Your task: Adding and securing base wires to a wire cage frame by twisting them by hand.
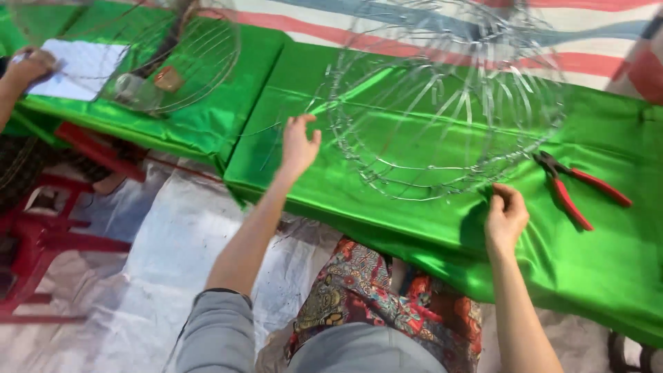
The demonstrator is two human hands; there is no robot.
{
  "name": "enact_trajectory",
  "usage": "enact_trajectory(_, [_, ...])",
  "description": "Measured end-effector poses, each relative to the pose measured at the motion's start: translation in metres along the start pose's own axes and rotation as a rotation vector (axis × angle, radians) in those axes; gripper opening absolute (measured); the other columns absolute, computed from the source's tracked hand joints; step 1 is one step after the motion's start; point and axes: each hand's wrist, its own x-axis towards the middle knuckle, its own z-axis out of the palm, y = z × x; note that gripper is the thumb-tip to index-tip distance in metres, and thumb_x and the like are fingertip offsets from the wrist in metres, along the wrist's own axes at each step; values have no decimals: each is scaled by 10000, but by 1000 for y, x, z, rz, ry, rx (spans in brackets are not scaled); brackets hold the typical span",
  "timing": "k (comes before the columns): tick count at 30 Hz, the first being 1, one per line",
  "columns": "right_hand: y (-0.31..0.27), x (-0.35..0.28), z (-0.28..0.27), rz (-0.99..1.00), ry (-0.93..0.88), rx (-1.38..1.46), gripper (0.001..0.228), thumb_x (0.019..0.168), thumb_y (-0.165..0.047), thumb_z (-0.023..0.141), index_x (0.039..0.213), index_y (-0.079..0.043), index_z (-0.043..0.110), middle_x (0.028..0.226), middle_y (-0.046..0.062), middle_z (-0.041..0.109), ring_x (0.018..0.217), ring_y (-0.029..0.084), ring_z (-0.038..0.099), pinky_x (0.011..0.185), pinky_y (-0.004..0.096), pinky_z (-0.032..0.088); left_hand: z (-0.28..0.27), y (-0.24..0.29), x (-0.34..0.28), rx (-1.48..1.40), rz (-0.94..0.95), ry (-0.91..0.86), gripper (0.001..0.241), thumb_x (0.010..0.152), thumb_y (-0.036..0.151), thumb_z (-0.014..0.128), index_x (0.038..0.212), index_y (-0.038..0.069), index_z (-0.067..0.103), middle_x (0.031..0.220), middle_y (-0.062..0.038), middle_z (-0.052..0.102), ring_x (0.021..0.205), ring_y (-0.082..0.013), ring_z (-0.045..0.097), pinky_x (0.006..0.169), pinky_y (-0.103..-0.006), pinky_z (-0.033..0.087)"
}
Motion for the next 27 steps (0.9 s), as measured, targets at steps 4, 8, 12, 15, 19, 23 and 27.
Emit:
enact_trajectory(4, [-18, -12, -4, 41, -6, 16, 298, 1029, 114, 547, 1227, -53, 693, 1134, 170, 699, 1068, 228, 654, 963, 355, 522, -11, 1, -44, 62, -21, 124, 304, 913, 22, 677, 1212, 76, 666, 1059, -105, 569, 970, -266, 627, 936, -402, 495])
enact_trajectory(8, [-37, -6, 1, 114, -34, -54, 245, 1034, 90, 511, 1200, -4, 666, 1158, 144, 697, 1091, 234, 659, 1029, 323, 538, -34, -49, -39, 248, -140, 283, 295, 898, 102, 698, 1190, 101, 656, 1102, -112, 556, 1065, -304, 564, 868, -449, 464])
enact_trajectory(12, [-53, -11, 2, 169, -25, -89, 237, 1036, 107, 507, 1200, 11, 650, 1180, 160, 687, 1116, 250, 656, 1040, 324, 545, -35, -100, -49, 357, -186, 223, 317, 944, 209, 723, 1215, 55, 664, 1157, -158, 521, 1078, -361, 527, 830, -487, 492])
enact_trajectory(15, [-54, -5, 6, 179, -16, -86, 248, 1030, 111, 501, 1198, 3, 648, 1180, 152, 685, 1120, 246, 656, 1051, 321, 541, -40, -101, -46, 291, -109, 268, 148, 949, 172, 710, 1064, 80, 722, 1051, -139, 516, 1003, -357, 536, 767, -482, 481])
enact_trajectory(19, [-58, -9, 5, 221, -23, -82, 243, 1032, 106, 493, 1180, -9, 647, 1171, 131, 685, 1113, 226, 658, 1064, 308, 544, -35, -109, -49, 217, -205, 282, 86, 957, 56, 651, 1020, 73, 707, 1040, -118, 582, 881, -322, 601, 697, -455, 487])
enact_trajectory(23, [-68, -7, 6, 231, -21, -86, 245, 1026, 109, 493, 1180, -10, 642, 1176, 135, 679, 1115, 227, 652, 1056, 306, 544, -35, -101, -39, 195, -205, 269, 113, 937, -31, 592, 989, 58, 637, 992, -133, 577, 877, -313, 581, 707, -446, 459])
enact_trajectory(27, [-74, -6, 5, 256, -28, -101, 255, 1023, 106, 488, 1184, -16, 644, 1182, 141, 677, 1120, 233, 650, 1060, 320, 539, -34, -69, -20, 277, -159, 145, 98, 942, 181, 683, 996, 100, 678, 1012, -77, 636, 969, -254, 576, 820, -407, 459])
